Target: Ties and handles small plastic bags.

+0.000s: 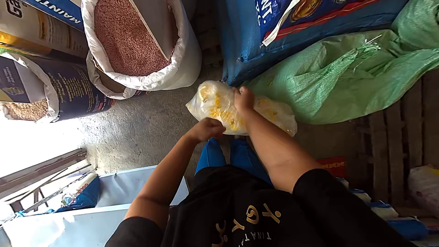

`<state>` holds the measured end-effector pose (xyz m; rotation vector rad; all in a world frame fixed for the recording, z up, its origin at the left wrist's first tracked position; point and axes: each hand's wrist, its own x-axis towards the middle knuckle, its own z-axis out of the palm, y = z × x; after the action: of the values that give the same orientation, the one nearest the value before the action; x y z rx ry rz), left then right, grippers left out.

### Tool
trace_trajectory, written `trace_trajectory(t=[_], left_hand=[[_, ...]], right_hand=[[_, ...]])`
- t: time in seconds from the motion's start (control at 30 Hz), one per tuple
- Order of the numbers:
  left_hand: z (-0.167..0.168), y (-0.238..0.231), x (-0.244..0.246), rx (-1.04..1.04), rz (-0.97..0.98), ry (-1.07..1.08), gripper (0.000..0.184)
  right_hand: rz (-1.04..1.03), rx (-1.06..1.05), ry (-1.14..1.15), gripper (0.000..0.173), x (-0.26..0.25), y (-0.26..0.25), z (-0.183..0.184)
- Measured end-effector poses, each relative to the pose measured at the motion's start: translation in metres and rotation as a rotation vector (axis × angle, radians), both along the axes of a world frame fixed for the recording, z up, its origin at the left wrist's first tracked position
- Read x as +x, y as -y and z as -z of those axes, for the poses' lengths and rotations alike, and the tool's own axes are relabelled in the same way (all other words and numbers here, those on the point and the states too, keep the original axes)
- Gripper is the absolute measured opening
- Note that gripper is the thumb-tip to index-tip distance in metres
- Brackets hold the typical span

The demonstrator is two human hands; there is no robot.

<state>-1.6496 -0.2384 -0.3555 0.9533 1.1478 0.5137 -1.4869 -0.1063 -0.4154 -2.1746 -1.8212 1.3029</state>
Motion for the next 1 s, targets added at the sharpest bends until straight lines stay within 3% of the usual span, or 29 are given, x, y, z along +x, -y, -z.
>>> trace_trajectory(t=[0.07,0.17,0.27,0.37,0.47,0.63,0.7,0.83,0.9,1.0], left_hand=[[-0.01,0.016,-0.003,0.017,-0.049,0.014,0.029],[0.004,0.026,-0.009,-0.042,-0.273,-0.135,0.035],[0.019,0.015,-0.009,-0.062,-0.401,-0.258,0.033],[0.028,-0.002,-0.001,-0.003,-0.317,-0.353,0.031],[0.032,-0.021,0.01,0.049,-0.115,-0.476,0.031],[0.036,-0.038,0.027,-0.041,0.091,-0.704,0.034],[0.035,-0.04,0.028,-0.071,0.077,-0.707,0.031],[0.035,-0.04,0.025,-0.087,-0.004,-0.747,0.024],[0.035,-0.039,0.023,-0.09,-0.029,-0.802,0.022],[0.03,-0.04,0.014,-0.082,-0.118,-0.89,0.023]], right_hand=[[-0.001,0.018,-0.017,0.051,0.011,-0.019,0.003],[-0.08,-0.02,-0.129,0.057,0.02,-0.033,0.007],[-0.125,-0.085,-0.244,0.046,0.023,-0.032,0.005],[-0.129,-0.158,-0.347,0.032,0.029,-0.019,0.005],[-0.142,-0.165,-0.447,0.03,0.032,-0.003,0.008],[-0.204,-0.079,-0.317,0.028,0.023,0.021,0.001],[-0.266,0.003,-0.284,0.031,0.02,0.03,0.0],[-0.471,0.022,-0.15,0.057,0.014,0.041,-0.003],[-0.523,-0.023,-0.113,0.048,0.008,0.044,-0.007],[-0.459,0.011,-0.237,0.029,0.003,0.049,-0.011]])
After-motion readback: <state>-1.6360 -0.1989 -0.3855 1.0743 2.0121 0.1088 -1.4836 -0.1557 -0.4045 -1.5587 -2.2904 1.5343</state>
